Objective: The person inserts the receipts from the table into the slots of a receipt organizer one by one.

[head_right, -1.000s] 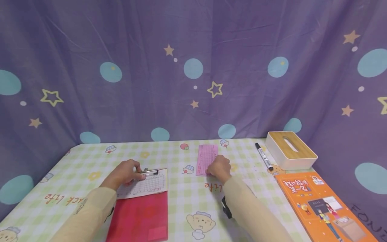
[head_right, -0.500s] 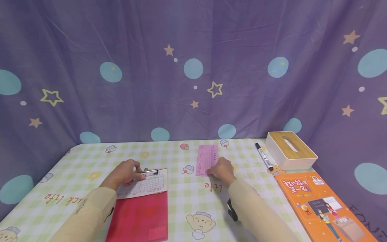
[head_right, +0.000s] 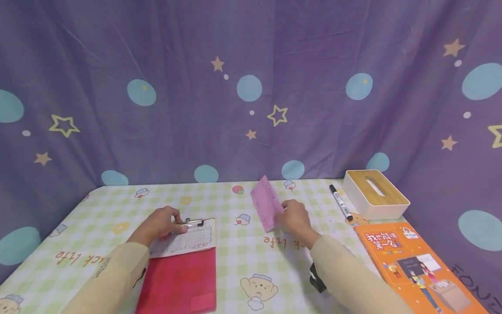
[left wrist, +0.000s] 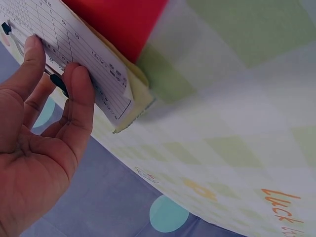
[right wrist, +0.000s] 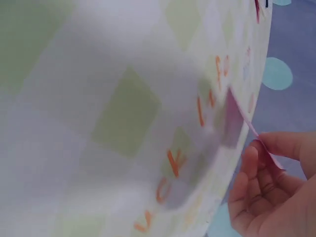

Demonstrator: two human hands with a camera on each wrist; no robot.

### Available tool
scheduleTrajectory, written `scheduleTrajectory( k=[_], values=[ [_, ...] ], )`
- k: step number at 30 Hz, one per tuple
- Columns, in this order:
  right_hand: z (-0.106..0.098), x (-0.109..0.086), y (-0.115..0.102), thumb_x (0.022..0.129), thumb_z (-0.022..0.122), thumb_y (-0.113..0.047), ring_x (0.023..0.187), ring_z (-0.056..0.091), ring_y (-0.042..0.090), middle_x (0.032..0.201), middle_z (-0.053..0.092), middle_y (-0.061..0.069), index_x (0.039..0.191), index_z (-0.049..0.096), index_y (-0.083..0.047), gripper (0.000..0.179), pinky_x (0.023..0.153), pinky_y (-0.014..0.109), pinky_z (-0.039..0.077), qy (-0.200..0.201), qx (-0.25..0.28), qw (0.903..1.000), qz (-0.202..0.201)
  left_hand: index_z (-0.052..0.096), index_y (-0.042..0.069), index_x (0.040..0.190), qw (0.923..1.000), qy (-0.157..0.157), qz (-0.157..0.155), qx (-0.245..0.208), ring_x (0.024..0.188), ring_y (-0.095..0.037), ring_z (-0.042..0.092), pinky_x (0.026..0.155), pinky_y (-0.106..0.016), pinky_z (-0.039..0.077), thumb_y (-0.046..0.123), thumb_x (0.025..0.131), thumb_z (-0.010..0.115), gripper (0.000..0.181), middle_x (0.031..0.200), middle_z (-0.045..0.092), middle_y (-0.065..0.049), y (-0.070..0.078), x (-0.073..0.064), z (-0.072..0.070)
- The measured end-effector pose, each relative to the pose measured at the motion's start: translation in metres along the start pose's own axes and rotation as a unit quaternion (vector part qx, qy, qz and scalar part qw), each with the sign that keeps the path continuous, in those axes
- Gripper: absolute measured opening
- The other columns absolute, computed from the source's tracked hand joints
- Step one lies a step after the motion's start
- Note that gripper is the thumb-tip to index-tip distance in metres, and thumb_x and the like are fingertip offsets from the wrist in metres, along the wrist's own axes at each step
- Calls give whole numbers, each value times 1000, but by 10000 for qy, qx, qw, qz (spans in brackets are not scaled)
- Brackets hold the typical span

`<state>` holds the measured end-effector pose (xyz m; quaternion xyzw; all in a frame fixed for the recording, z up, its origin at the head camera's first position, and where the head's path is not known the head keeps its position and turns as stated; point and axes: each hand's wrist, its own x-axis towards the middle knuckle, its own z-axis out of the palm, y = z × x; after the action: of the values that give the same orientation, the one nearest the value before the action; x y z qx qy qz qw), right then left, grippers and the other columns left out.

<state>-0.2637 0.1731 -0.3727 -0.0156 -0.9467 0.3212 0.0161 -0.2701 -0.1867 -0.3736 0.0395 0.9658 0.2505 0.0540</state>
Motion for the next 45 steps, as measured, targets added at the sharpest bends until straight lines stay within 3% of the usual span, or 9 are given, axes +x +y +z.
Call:
scheduleTrajectory(
  k=[4,10,13,17,24,30,34,38,45],
  values=[
    [-12,-3,2,92,72,-11,71,55,20,79,67,6,104,74,4,19,63,33,45,287,26,9986,-446,62,6,76,10000,1,39,34,60,-19,49,55,-31,42,12,83,85,25,73,57,-5,1,-1,-2],
    [-28,-11,0,96,70,-14,59,48,15,64,62,0,82,72,-4,17,54,30,37,798,312,9897,-1150,62,5,76,10000,6,13,7,59,-19,49,53,-31,43,11,83,85,25,75,57,-6,2,-2,-2],
    [-32,-16,-5,99,66,-15,63,54,16,73,69,4,91,73,-3,16,58,31,42,805,486,9854,-1419,61,5,76,10000,3,-31,-13,60,-20,50,52,-30,42,11,83,85,25,77,58,-7,2,-1,-2],
    [-31,-23,-14,102,63,-14,70,62,15,85,73,9,111,70,4,22,63,30,48,512,879,9820,-1594,61,5,76,10000,7,-56,-14,60,-20,50,51,-30,42,11,83,85,25,77,58,-7,2,-1,-2],
    [-7,-35,-35,102,60,-10,72,63,14,85,72,6,113,69,3,20,63,28,50,-477,2020,9722,-1081,61,5,76,10000,18,-32,22,61,-20,50,53,-30,42,11,83,85,25,75,57,-7,3,-1,-2],
    [27,-41,-53,99,63,-8,70,62,14,82,69,4,111,72,2,18,60,26,48,-818,2473,9642,-508,61,5,77,9999,-43,-149,1,65,-20,50,54,-30,41,10,83,84,25,79,58,-7,5,-1,-2],
    [49,-42,-66,96,68,-5,69,62,13,79,69,5,107,72,5,16,60,25,47,-995,2716,9566,-368,62,5,77,9997,-76,-217,93,63,-19,51,55,-28,41,7,85,82,21,79,58,-7,7,-2,-3],
    [67,-40,-77,93,72,-6,68,64,12,79,70,6,106,71,7,19,60,24,49,-1093,2722,9553,-365,63,4,79,9995,-90,-241,202,62,-18,53,56,-28,42,6,87,79,18,79,59,-7,9,-3,-3],
    [91,-45,-98,89,76,-7,72,66,15,80,72,6,102,74,6,19,62,26,50,-1036,2354,9656,-390,63,5,81,9991,-189,-384,55,70,-21,55,57,-29,43,10,85,83,21,87,61,-8,9,-3,-3]
  ],
)
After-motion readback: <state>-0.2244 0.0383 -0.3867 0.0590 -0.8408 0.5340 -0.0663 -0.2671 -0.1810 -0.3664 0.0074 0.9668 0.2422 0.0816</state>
